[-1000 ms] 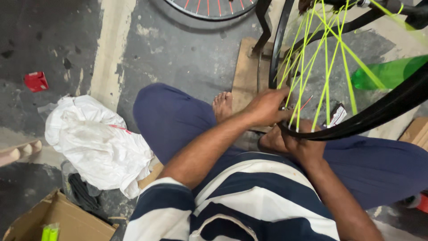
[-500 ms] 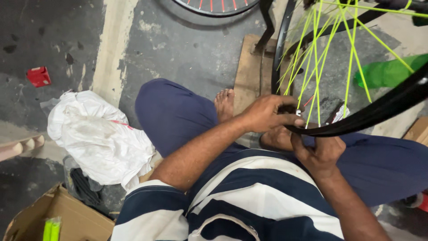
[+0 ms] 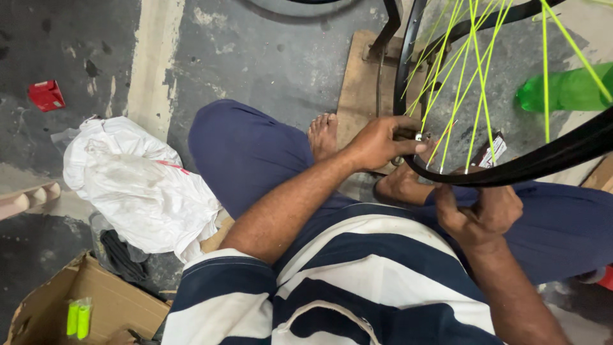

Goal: The person sits on the floor and uses a spoke wrench to tighten the nipples on a bicycle wheel with neon green spokes. The wheel is mounted on a stand, and the person rotates it to access different spokes while making adjustments.

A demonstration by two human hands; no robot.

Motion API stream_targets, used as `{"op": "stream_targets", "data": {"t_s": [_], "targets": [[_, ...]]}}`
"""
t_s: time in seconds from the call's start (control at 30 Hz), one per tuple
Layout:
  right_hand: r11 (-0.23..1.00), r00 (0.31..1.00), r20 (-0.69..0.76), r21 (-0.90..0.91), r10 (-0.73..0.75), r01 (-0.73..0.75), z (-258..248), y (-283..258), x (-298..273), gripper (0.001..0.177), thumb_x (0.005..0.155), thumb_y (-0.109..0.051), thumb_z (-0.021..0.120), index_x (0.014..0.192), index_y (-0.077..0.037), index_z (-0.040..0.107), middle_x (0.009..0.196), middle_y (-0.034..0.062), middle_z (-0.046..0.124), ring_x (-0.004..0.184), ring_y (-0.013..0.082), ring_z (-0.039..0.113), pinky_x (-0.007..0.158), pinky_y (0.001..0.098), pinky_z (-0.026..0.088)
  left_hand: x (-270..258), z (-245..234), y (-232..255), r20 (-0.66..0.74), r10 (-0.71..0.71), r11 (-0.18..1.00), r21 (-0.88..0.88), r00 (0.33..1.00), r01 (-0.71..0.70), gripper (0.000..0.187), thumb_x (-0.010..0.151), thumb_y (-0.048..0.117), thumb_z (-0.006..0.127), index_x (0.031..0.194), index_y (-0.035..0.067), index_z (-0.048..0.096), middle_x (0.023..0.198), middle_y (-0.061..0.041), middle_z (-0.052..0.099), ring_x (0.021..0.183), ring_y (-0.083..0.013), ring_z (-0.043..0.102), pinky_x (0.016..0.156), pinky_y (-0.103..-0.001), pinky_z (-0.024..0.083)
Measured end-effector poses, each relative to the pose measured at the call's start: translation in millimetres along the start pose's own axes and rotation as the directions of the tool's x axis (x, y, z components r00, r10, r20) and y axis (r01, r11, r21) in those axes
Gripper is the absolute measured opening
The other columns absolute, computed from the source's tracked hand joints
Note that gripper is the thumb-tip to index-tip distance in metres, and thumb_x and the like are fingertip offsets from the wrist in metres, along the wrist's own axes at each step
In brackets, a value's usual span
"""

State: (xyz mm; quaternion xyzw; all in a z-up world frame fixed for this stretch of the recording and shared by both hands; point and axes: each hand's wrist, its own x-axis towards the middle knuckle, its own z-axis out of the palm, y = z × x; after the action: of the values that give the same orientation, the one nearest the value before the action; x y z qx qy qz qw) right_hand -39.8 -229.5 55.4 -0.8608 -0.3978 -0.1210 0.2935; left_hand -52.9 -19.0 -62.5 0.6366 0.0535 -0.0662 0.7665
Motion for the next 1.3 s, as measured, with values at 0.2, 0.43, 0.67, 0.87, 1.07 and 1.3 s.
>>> {"op": "stream_targets", "data": {"t_s": [0.2,0.43,0.67,0.87,1.07,1.3], "targets": [[1.000,1.000,0.004,0.015,-0.007,0.007,-4.3,-2.0,4.3,0.025,0.096,-0.014,0.086,0.111,-0.001,0.070,0.099,0.0125,0.071,0.082,0.0296,0.071,0.073,0.0359,0.055,-1.2,-3.8,15.1,0.008,0.051,0.956,0.287,0.999,-0.051,0.047,0.081,0.029,0.086,0.118,0.003,0.074,0.104,-0.013,0.080,0.093,-0.0192,0.078,0.084,-0.032,0.061],[0.978,0.988,0.109,0.163,0.113,-0.130,9.3,-0.2,-0.7,0.016,0.092,-0.002,0.076,0.107,-0.006,0.072,0.094,0.0127,0.072,0.073,0.0266,0.069,0.062,0.0350,0.052,2.4,-3.8,21.5,0.048,-0.047,0.984,0.174,0.998,0.038,0.045,0.084,0.039,0.081,0.107,0.001,0.073,0.094,-0.017,0.078,0.084,-0.0262,0.074,0.074,-0.039,0.059],[0.999,0.992,0.123,0.033,-0.015,0.011,34.9,13.2,-1.8,0.030,0.083,-0.008,0.084,0.111,-0.004,0.073,0.087,0.0147,0.067,0.074,0.0349,0.066,0.066,0.0450,0.049,10.4,22.2,46.1,-0.177,-0.152,0.687,0.689,0.972,0.233,0.070,0.085,0.051,0.079,0.129,0.003,0.056,0.100,-0.023,0.074,0.098,-0.0411,0.070,0.087,-0.050,0.053],[0.977,0.982,0.138,0.154,0.127,-0.148,-17.7,-18.8,23.9,0.026,0.083,-0.006,0.080,0.108,-0.009,0.074,0.091,0.0120,0.072,0.076,0.0277,0.070,0.067,0.0377,0.053,-2.3,-13.9,32.9,0.492,0.092,0.815,-0.536,0.866,0.218,0.069,0.091,0.027,0.081,0.147,0.004,0.048,0.139,-0.012,0.063,0.128,-0.0248,0.062,0.097,-0.038,0.055],[0.929,0.934,0.326,0.281,0.142,-0.240,-15.6,18.3,16.1,0.031,0.076,-0.007,0.077,0.107,-0.005,0.074,0.102,0.0171,0.074,0.084,0.0312,0.073,0.069,0.0374,0.057,3.0,-11.1,25.5,0.325,-0.075,0.953,-0.256,0.943,0.164,0.064,0.084,0.026,0.084,0.139,0.007,0.058,0.127,-0.013,0.069,0.117,-0.0289,0.066,0.091,-0.039,0.058],[0.661,0.658,0.703,0.361,0.271,-0.657,89.9,116.6,8.1,0.048,0.094,-0.034,0.068,0.136,-0.010,0.065,0.114,0.0107,0.077,0.098,0.0224,0.072,0.084,0.0369,0.058,5.7,5.6,37.8,-0.126,-0.108,0.674,0.720,0.986,0.166,0.051,0.081,0.037,0.082,0.126,0.016,0.069,0.110,-0.013,0.075,0.104,-0.0352,0.067,0.088,-0.047,0.052]]}}
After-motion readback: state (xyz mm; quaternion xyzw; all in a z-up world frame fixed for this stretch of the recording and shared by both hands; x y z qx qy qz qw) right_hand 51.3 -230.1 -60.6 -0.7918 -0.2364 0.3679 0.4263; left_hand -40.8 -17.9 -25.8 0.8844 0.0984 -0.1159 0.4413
